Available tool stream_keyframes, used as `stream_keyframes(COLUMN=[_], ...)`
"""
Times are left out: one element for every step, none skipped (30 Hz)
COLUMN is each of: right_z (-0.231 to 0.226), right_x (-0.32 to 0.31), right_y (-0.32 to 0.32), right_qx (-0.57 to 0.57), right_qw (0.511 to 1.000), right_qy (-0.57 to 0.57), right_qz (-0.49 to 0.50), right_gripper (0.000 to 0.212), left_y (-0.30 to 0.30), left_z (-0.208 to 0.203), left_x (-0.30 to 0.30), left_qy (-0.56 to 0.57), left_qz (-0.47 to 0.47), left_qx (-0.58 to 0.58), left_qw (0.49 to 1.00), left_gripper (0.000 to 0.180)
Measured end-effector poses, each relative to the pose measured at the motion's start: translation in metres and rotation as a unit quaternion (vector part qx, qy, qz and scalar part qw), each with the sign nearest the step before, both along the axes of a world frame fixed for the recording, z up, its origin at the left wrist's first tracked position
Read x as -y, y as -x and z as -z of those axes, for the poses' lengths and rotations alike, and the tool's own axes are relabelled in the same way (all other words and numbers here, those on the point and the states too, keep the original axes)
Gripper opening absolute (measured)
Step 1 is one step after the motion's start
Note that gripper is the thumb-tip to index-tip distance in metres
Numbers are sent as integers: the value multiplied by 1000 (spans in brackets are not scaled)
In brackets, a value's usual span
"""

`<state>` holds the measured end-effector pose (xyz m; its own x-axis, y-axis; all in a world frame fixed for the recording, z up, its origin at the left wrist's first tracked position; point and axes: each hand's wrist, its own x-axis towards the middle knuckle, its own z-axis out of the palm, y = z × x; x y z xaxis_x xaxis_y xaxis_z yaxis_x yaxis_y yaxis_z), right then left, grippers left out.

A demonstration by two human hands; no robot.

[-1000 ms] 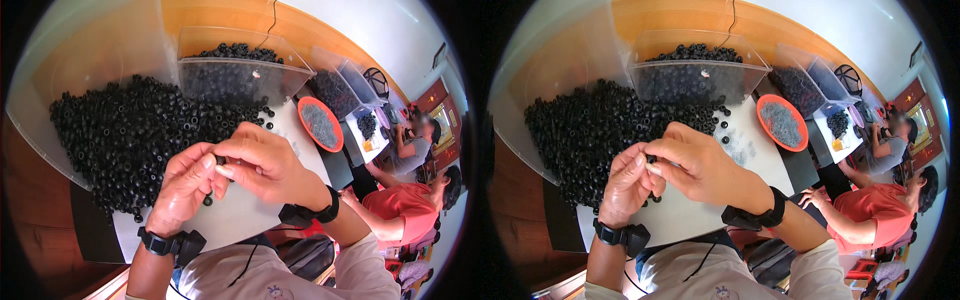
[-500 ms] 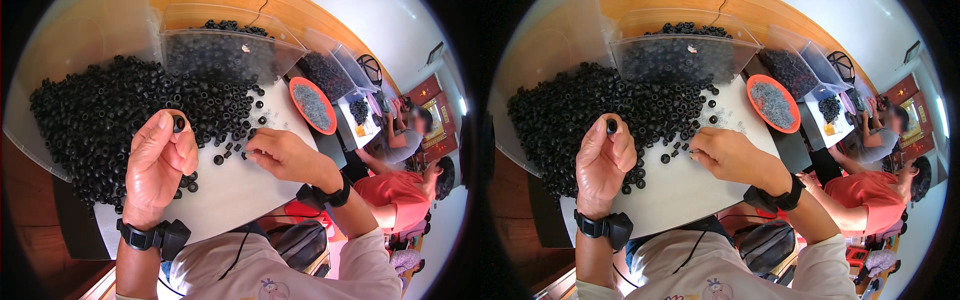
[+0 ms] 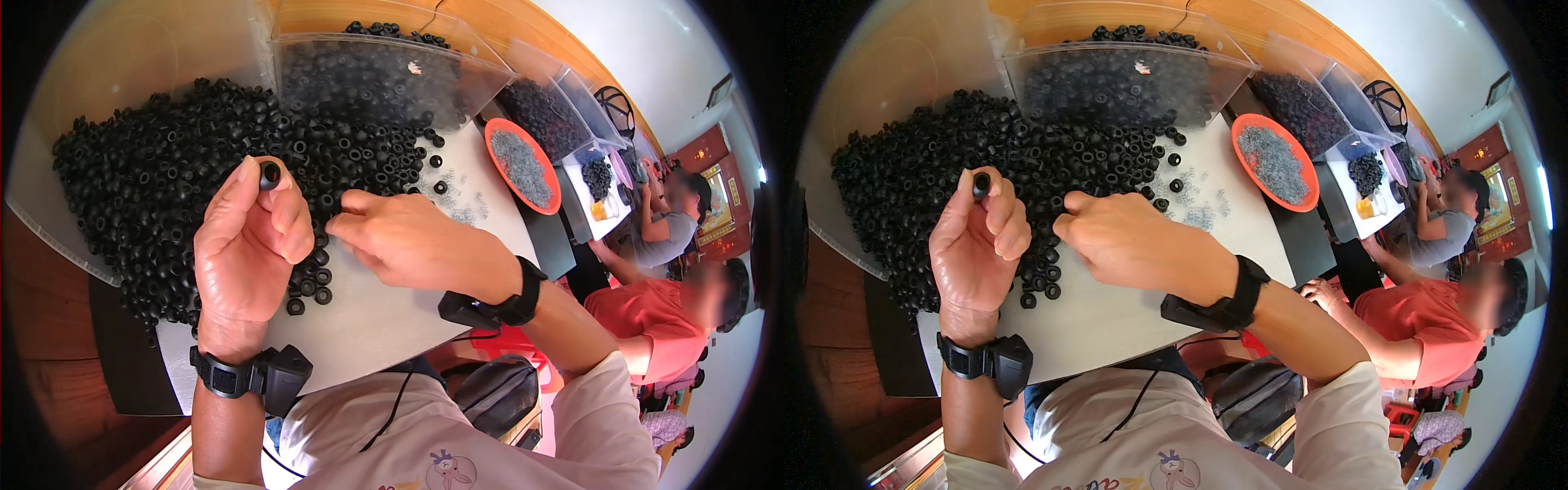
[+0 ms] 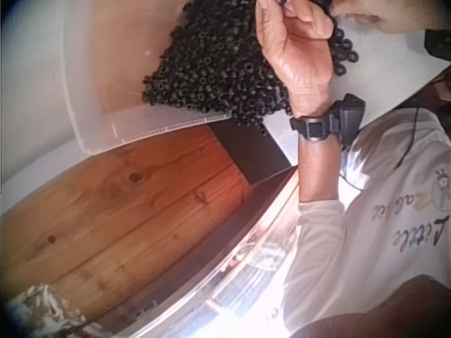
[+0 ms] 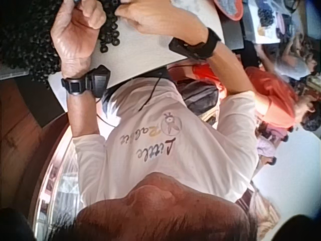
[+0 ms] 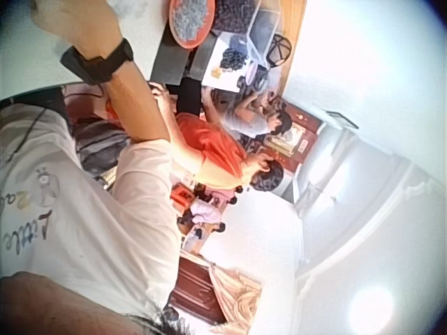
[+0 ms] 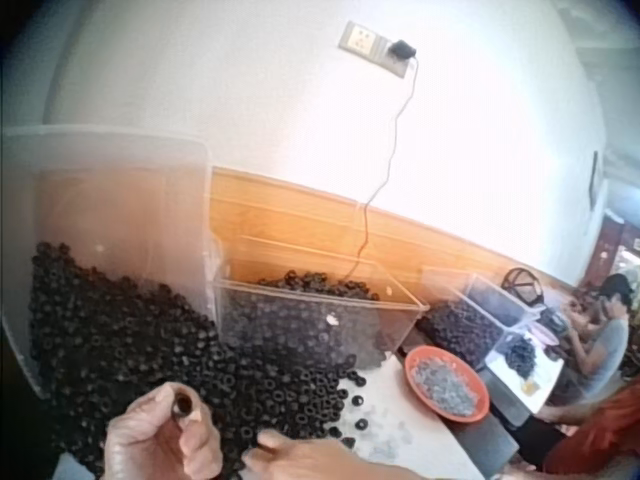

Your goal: Assemble small black plastic rings with white plastic connectors at a workbench.

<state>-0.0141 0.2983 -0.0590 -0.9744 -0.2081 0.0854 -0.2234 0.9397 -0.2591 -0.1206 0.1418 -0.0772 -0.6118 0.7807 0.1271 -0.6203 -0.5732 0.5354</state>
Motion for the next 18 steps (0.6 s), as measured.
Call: stream_keyframes(right_z=[0, -1, -2, -3, -6, -7, -7, -7, -7, -5, -3, -2, -3, -5, -5, -4, -2, -1], right_x=[1, 3, 5, 7, 6, 6, 5, 4, 3, 1, -3, -5, -7, -9, -11, -10, -8, -6], right_y=[2, 4, 5, 3, -1, -3, -6, -7, -9, -10, -9, -10, -11, -13, -13, -13, -14, -13], right_qx=[0, 19, 39, 40, 51, 63, 65, 64, 64, 64, 44, 23, 24, 27, 31, 31, 25, 18], right_qw=[1000, 1000, 999, 999, 998, 997, 997, 997, 996, 996, 998, 1000, 1000, 999, 999, 999, 999, 999], right_qy=[1, -12, -24, -25, -35, -45, -45, -52, -59, -59, -34, -8, -9, -11, -13, -13, -21, -29], right_qz=[-3, -2, -1, -3, -8, -13, -13, -6, 2, 1, 4, 7, 6, 20, 33, 33, 29, 25], right_gripper=[8, 9, 10, 10, 10, 11, 11, 11, 12, 12, 12, 12, 12, 12, 12, 12, 18, 25], left_y=[1, 1, 1, 1, 1, 2, 1, 0, 0, 0, 0, 0, 0, 1, 1, 2, 2, 2], left_z=[1, 2, 4, 4, 4, 3, 3, 2, 2, 2, 2, 3, 3, 3, 4, 4, 4, 4], left_x=[1, 1, 1, 1, 2, 2, 1, 1, 2, 2, 2, 3, 2, 1, 1, 1, 1, 0], left_qy=[2, 3, 2, 0, 0, -7, -14, -12, -12, -12, -12, -12, -13, -13, -13, -13, -13, -12], left_qz=[-1, -4, 2, 7, 4, 8, 15, 12, 13, 13, 13, 13, 10, 6, 5, 8, 11, 10], left_qx=[1, 2, 6, 10, 11, 13, 14, 10, 11, 11, 10, 11, 10, 10, 10, 6, 1, 1], left_qw=[1000, 1000, 1000, 1000, 1000, 1000, 1000, 1000, 1000, 1000, 1000, 1000, 1000, 1000, 1000, 1000, 1000, 1000], left_gripper=[31, 31, 31, 31, 31, 30, 30, 30, 30, 30, 30, 30, 30, 30, 30, 30, 30, 30])
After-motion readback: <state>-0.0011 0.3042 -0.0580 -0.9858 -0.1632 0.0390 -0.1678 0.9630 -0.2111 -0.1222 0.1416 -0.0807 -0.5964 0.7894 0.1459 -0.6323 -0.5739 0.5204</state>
